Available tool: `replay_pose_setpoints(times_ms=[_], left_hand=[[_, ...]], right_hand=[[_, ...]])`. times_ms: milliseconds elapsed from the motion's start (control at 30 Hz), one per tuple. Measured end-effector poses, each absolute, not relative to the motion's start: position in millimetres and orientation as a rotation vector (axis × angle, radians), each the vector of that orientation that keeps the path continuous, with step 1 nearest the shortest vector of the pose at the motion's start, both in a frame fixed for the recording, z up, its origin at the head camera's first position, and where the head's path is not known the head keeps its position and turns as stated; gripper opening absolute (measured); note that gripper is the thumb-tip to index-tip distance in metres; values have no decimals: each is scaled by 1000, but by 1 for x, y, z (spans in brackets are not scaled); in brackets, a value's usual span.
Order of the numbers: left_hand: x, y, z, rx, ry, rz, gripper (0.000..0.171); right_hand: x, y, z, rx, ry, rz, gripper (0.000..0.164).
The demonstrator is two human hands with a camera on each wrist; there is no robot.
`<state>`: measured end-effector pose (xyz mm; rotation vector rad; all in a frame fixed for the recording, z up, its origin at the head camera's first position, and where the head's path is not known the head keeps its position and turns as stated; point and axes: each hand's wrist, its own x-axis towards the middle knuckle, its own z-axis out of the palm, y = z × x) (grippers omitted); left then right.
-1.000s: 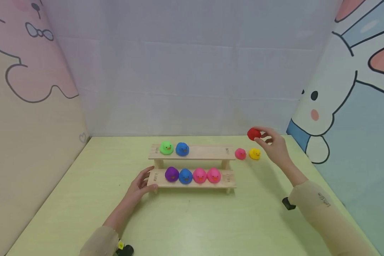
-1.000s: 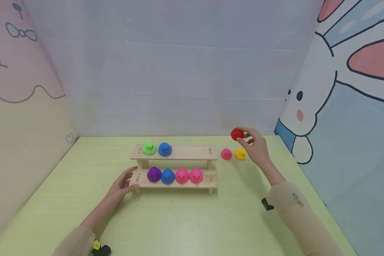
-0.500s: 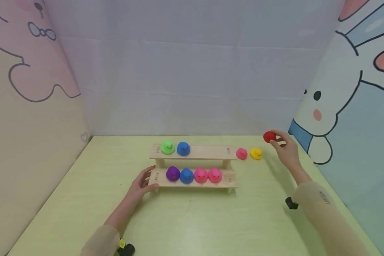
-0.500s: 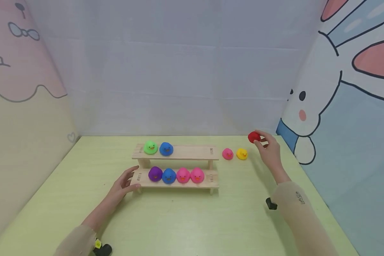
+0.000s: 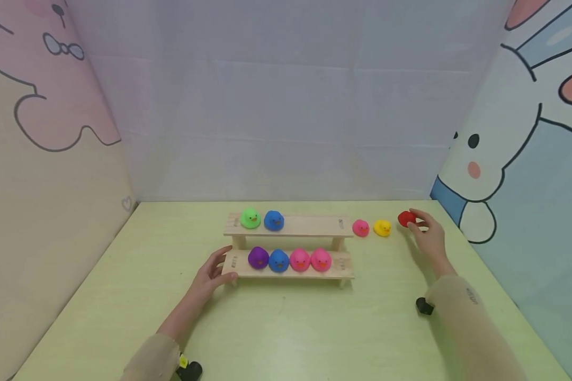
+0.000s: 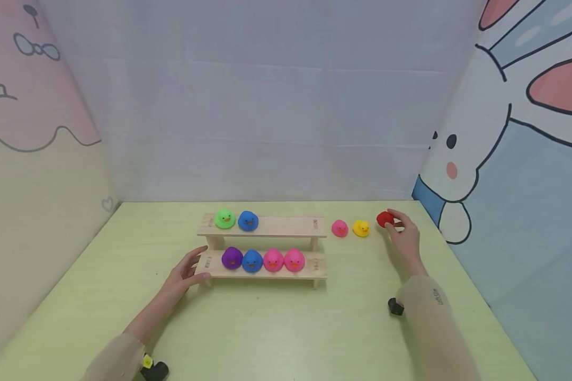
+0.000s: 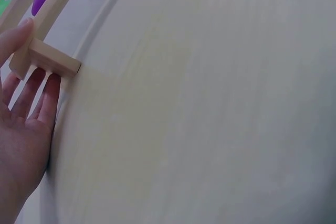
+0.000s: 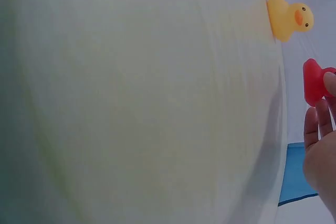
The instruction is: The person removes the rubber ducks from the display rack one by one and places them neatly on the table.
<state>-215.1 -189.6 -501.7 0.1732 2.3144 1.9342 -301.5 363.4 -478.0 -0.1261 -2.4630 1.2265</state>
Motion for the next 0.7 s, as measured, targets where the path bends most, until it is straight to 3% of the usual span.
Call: replay_pose_setpoints(times_ms=[300,700], left_hand=[[-214,-191,-501,184,2307,1942,73],[-215,-191,-501,198,2311,1942,73]], right_hand=[[-300,367,-485,-278,-2622,1310,45],[-298,375,-487,-227,-2723,1340,47]])
